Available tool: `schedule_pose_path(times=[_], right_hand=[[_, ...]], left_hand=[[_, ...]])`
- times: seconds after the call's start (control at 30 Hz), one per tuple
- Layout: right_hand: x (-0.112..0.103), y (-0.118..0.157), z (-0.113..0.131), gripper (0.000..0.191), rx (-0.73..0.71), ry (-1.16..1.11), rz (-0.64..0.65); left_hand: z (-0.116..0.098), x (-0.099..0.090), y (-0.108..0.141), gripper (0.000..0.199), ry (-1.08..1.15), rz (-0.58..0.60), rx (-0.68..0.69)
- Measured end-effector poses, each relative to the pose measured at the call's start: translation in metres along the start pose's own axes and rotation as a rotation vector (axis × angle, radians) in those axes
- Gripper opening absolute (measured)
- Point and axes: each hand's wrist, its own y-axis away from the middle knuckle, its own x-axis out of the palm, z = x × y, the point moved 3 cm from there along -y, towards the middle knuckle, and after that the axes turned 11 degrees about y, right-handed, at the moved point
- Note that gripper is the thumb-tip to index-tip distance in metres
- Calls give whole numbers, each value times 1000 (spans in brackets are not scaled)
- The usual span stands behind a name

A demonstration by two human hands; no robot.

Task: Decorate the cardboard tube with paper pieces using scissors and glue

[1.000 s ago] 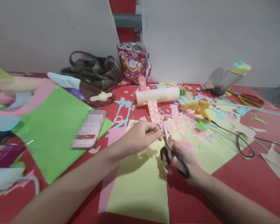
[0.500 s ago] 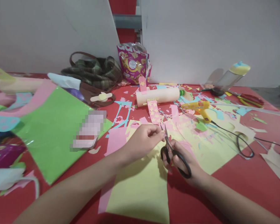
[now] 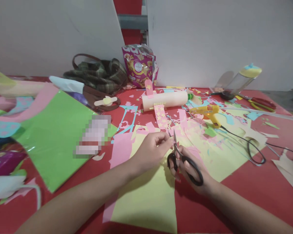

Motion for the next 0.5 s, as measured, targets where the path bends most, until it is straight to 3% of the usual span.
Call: schedule_pose_path(times=[0.5], right_hand=[[-2, 1, -5, 24, 45, 66, -35]], left_hand=[[4, 4, 3, 25, 91, -65, -45]])
